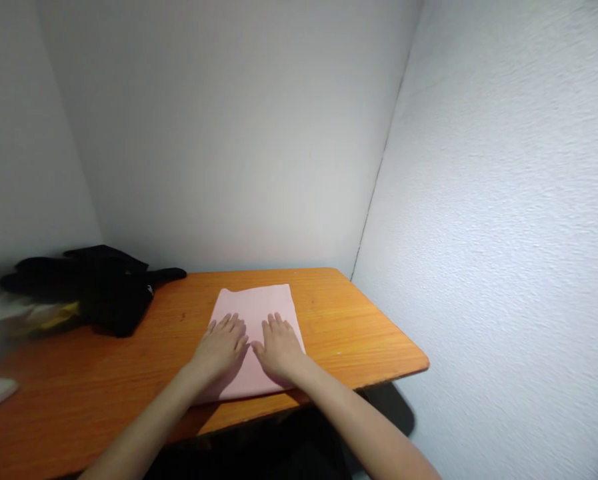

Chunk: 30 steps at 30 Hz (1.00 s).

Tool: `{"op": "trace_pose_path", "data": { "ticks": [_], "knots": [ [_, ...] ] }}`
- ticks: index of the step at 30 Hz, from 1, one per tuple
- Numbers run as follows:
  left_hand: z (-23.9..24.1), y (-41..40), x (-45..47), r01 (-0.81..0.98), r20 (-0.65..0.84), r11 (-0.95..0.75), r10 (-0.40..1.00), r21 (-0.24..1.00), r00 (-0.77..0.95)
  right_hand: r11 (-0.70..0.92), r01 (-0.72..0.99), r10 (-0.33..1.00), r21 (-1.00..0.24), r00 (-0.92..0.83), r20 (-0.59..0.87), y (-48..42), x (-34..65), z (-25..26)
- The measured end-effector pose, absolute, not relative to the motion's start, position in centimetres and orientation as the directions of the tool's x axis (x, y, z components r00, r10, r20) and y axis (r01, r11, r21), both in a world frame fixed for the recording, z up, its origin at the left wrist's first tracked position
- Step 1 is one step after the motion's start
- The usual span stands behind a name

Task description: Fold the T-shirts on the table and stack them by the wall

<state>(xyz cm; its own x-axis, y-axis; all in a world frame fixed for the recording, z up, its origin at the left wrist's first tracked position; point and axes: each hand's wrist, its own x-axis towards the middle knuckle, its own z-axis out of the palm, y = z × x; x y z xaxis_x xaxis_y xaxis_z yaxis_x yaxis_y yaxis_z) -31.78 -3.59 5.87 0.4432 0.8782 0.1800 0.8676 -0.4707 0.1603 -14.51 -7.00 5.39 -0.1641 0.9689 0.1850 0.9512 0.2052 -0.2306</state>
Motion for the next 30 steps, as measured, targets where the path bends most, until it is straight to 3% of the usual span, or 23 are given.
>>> {"op": "trace_pose_path", "data": {
  "ticks": [3, 9, 24, 30],
  "knots": [
    [3.9, -4.9, -32.2, 0.890, 0.108, -0.437, 0.898, 0.128, 0.426, 0.225, 0.944, 0.972, -0.240, -0.199, 0.126, -9.4, -14.4, 3.5],
    [1.9, -4.9, -32.2, 0.915, 0.182, -0.399, 0.906, 0.066, 0.382, 0.204, 0.950, 0.973, -0.236, -0.171, 0.154, -10.5, -14.3, 3.0],
    [2.8, -5.6, -31.8, 0.936, 0.137, -0.345, 0.933, 0.076, 0.333, 0.179, 0.956, 0.980, -0.233, -0.153, 0.128, -10.8, -14.5, 3.4],
    [3.2, -8.6, -31.4, 0.955, 0.118, -0.296, 0.950, 0.034, 0.290, 0.241, 0.937, 0.968, -0.253, -0.212, 0.134, -12.1, -14.3, 3.1]
  ]
}}
